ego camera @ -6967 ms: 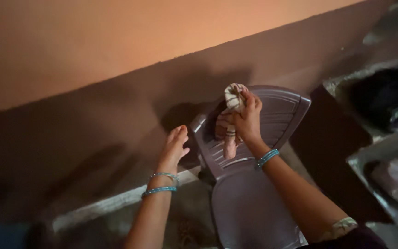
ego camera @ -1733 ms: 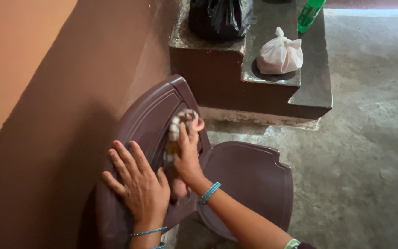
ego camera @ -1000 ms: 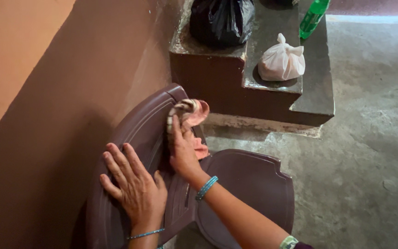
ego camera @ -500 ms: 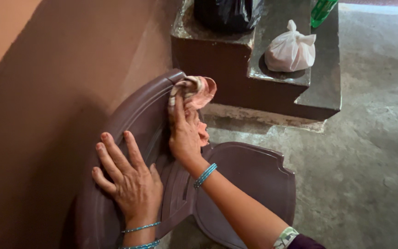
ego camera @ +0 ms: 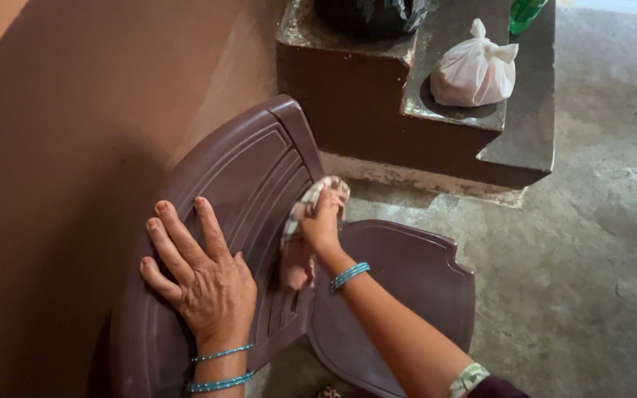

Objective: The person removes a cushion from a rolling chair and places it aside. They then pick up and move plastic bags and small items from a brown plastic chair. Finally, they wipe the brown plastic chair with a cloth.

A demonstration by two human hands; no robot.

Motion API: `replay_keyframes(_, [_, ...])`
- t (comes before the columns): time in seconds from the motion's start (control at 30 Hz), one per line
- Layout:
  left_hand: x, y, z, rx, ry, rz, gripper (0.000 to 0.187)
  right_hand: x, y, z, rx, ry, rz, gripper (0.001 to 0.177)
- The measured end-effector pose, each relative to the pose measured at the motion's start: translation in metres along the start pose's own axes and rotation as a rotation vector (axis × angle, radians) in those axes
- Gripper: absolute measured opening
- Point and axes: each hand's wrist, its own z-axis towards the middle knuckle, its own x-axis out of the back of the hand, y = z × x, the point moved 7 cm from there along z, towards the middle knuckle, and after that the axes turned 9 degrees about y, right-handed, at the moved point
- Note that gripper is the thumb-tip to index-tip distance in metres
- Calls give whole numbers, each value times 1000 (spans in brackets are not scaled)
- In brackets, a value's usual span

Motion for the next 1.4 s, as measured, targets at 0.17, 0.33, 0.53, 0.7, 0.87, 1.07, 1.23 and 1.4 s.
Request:
replay_keyframes(0.17, [1,-1,-1,2,26,-11,102,14,-69,-23,211,139,143,100])
replay_keyframes(0.33, [12,0,1,15,22,-102,98,25,-101,-74,307,6,220,92])
replay_keyframes(0.53, [47,-10,5,15,37,-328,85,19,-95,-157,458,-299,324,74])
replay_keyframes(0.7, [82,-39,-19,63,98,-391,76,24,-87,-144,242,-334,600,65])
replay_keyframes(0.87, [87,-73,-47,155,69,-520,77,19,-122,-146,383,-250,436,75])
replay_keyframes(1.07, [72,-97,-69,216,126,-819,71,20,-123,-223,241,-358,201,68])
replay_keyframes(1.23, [33,-123,-85,531,46,-1150,61,26,-117,-283,-285,-689,367,62])
replay_keyframes(1.4, [7,-138,-93,749,-2,-1544,67,52,-183,-323,470,-592,264,58])
